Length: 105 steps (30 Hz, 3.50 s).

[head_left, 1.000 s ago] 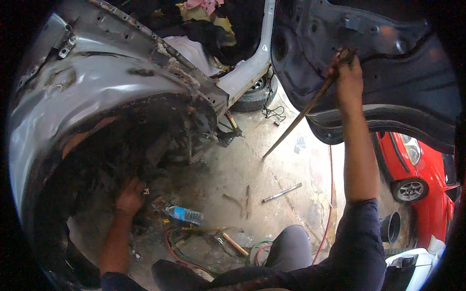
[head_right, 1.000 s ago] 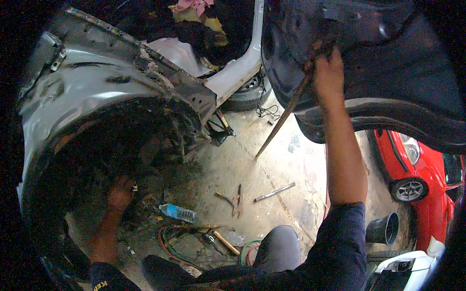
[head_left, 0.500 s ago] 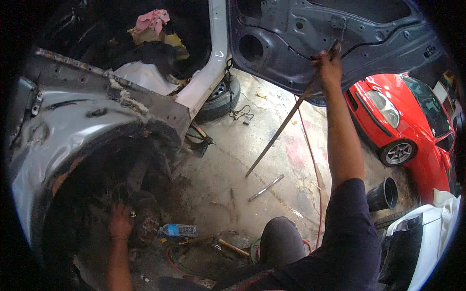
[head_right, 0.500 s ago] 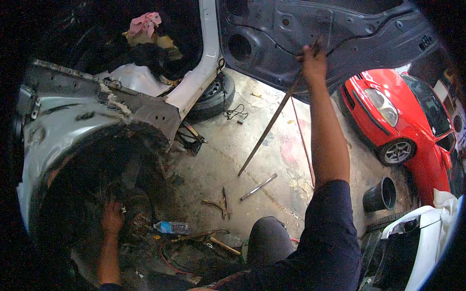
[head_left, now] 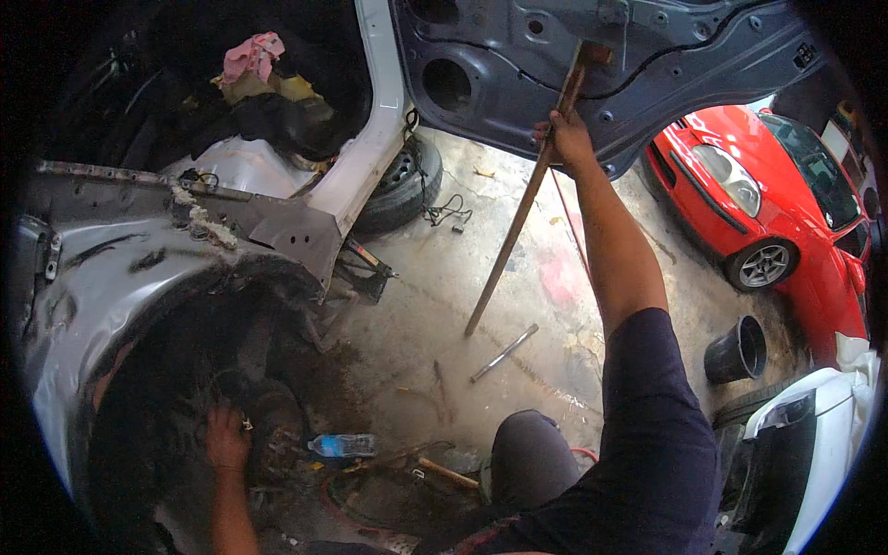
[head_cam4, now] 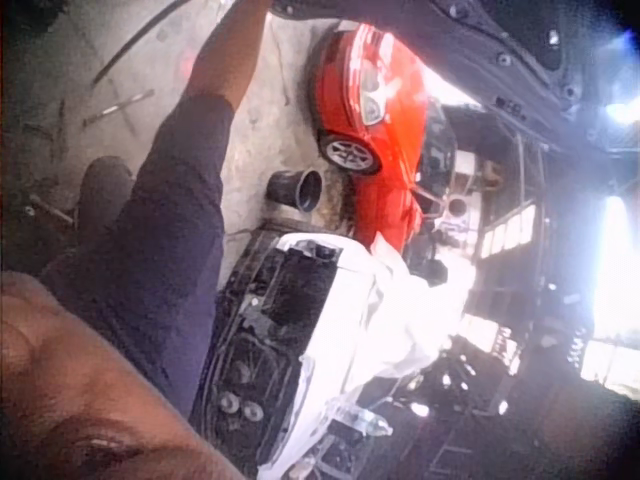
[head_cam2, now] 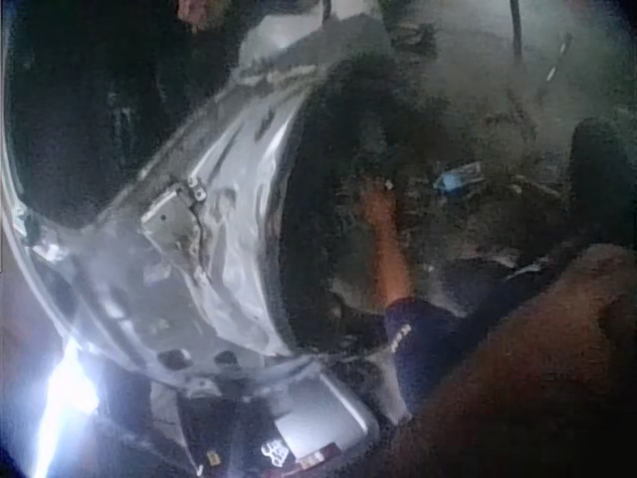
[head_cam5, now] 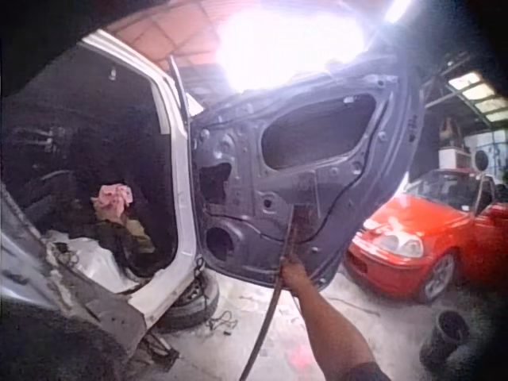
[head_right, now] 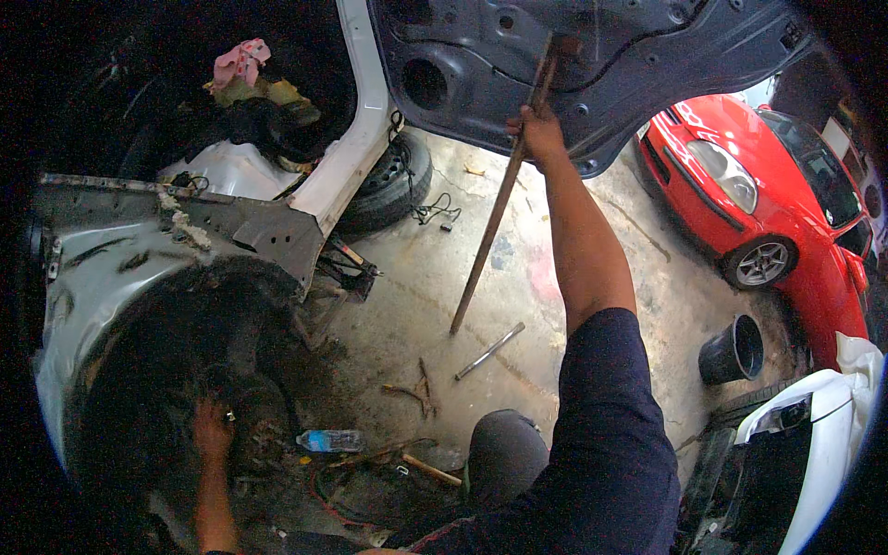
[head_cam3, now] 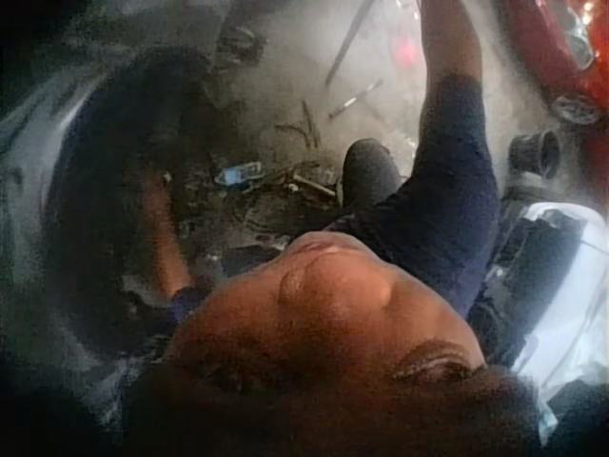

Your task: The person welds a section of a car's inner door frame using a welding torch. They then use a hammer and a metal rod to shape and align the metal. Finally, they use a screwdriver to adjust components within the door frame.

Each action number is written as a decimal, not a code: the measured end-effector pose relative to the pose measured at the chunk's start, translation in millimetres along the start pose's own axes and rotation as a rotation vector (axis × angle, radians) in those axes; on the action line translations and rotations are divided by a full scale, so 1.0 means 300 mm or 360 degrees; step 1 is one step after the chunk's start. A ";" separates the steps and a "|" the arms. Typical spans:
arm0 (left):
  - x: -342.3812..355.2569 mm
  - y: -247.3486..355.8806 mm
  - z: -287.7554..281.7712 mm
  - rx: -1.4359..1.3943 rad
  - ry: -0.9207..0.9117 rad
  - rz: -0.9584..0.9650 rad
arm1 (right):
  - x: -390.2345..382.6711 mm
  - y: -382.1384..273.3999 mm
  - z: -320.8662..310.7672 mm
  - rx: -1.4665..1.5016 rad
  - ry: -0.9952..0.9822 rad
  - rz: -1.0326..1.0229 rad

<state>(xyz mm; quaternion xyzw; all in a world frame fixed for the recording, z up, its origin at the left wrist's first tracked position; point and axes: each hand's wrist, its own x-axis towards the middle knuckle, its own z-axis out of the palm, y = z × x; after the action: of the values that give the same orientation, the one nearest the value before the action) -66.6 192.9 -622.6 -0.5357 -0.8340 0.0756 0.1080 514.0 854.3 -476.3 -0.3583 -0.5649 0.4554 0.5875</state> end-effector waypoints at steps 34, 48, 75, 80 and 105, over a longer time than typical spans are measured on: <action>-0.023 0.009 0.022 0.0001 0.0233 0.0071 | -0.417 0.064 0.646 -0.0663 0.0254 -0.0577; 0.000 -0.009 0.055 -0.0015 0.0211 0.0099 | -0.549 0.082 0.576 0.0029 0.0152 -0.0173; -0.026 -0.048 0.025 0.0016 0.0151 0.0125 | -0.368 0.327 0.377 -0.0217 0.0419 0.0115; -0.007 -0.025 0.080 -0.0014 0.0333 0.0143 | -0.240 0.489 0.279 -0.0423 0.0637 -0.0236; 0.011 -0.026 0.056 -0.0003 0.0116 0.0011 | -0.191 0.121 0.382 -0.0749 0.0556 -0.0412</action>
<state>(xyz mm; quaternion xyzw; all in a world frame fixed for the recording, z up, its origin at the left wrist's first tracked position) -79.0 192.6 -636.5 -0.5411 -0.8278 0.0557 0.1374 398.8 801.7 -517.4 -0.4823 -0.5862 0.1653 0.6297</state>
